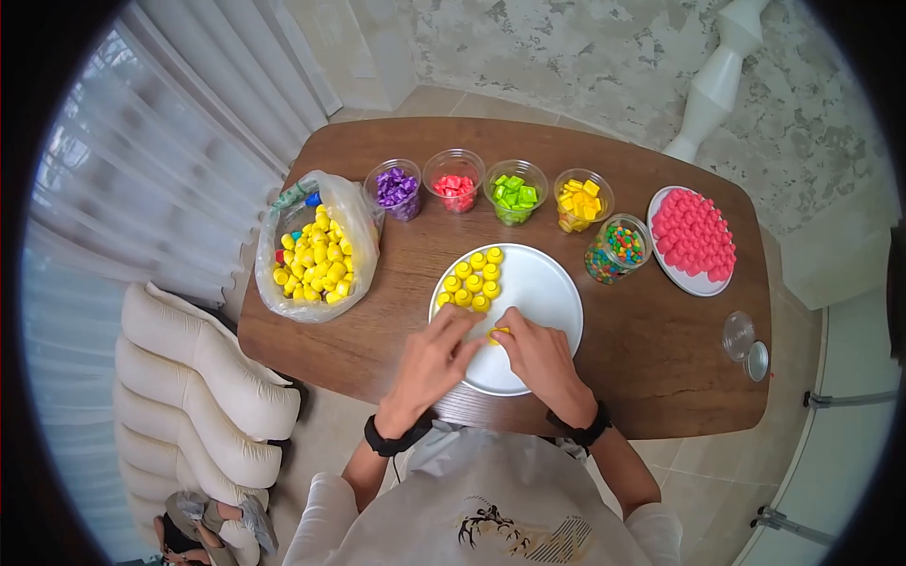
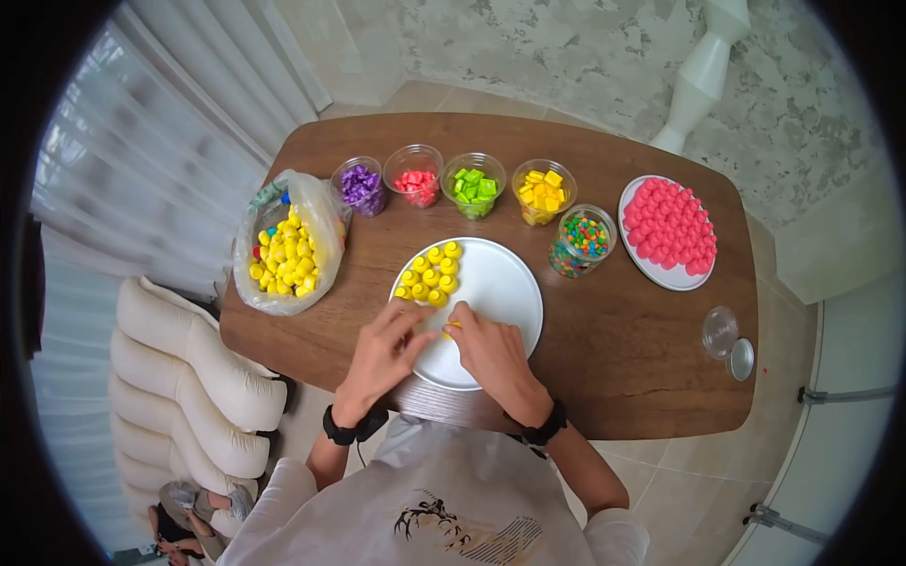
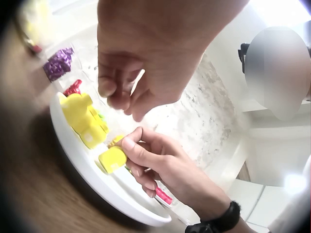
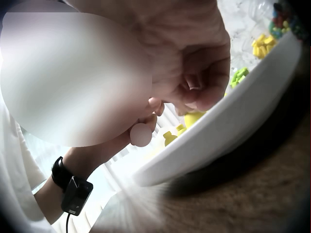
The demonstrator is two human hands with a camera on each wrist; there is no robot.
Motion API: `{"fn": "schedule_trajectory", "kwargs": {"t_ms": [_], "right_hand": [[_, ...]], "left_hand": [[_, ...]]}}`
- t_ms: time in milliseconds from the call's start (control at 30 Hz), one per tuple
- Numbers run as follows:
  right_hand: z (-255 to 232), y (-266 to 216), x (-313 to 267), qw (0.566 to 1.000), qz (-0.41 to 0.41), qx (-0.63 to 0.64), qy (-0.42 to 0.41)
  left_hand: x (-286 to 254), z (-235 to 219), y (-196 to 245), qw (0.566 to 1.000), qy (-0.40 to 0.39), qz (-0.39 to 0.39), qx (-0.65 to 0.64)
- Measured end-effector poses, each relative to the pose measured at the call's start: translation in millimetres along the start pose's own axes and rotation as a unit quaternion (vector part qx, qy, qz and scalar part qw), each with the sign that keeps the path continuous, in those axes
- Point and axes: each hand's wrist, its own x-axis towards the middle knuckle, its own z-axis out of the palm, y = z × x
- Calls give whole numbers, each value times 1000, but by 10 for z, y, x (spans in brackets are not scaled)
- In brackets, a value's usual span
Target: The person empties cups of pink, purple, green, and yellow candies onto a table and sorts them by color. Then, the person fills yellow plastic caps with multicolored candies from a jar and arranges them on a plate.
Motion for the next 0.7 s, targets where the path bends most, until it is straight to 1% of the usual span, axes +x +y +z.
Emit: {"fn": "schedule_trajectory", "kwargs": {"t_ms": [33,67,100,133,167,200,233,300,333,367,400,433,467,500,533,567,600,633,667,700], "right_hand": [[-37,22,-36,996,14,80,41],[-74,25,-84,996,20,77,46],[-127,18,-143,974,81,204,56],[-197,-6,-192,932,139,326,68],[-261,-32,-242,932,144,324,79],[-319,-62,-295,900,177,391,81],[-360,-69,-351,861,207,457,85],[-415,-30,-468,850,203,473,116],[-460,-6,-528,825,212,504,144],[-500,22,-590,798,219,535,171],[-511,107,-668,791,221,535,198],[-559,142,-736,789,218,535,207],[-607,167,-793,779,228,537,232],[-641,172,-835,767,238,538,255],[-661,162,-860,766,233,537,265],[-665,142,-870,766,230,537,269],[-660,114,-872,766,234,532,276],[-659,91,-875,766,238,526,282],[-653,82,-881,766,236,525,286],[-639,85,-885,772,236,519,283]], "left_hand": [[15,46,121,999,-41,1,1],[24,97,199,997,-83,3,2],[24,169,210,996,-90,8,0],[28,251,203,992,-115,-8,-49],[39,322,208,985,-140,-22,-95],[51,368,227,975,-159,-58,-146],[75,396,253,973,-171,-48,-146],[144,436,324,962,-219,-32,-162],[193,451,388,953,-234,-36,-191],[258,479,413,951,-243,-29,-187],[345,507,435,949,-243,-35,-200],[443,535,458,946,-241,-41,-214],[568,591,503,963,-211,11,-170],[712,648,583,962,-214,16,-168],[868,707,680,976,-157,96,-117],[1018,767,767,978,-98,174,-66],[1164,842,831,977,-99,179,-66],[1308,927,878,972,-64,224,14],[1416,993,898,959,-28,267,94],[1498,1049,875,958,-28,271,92]]}}
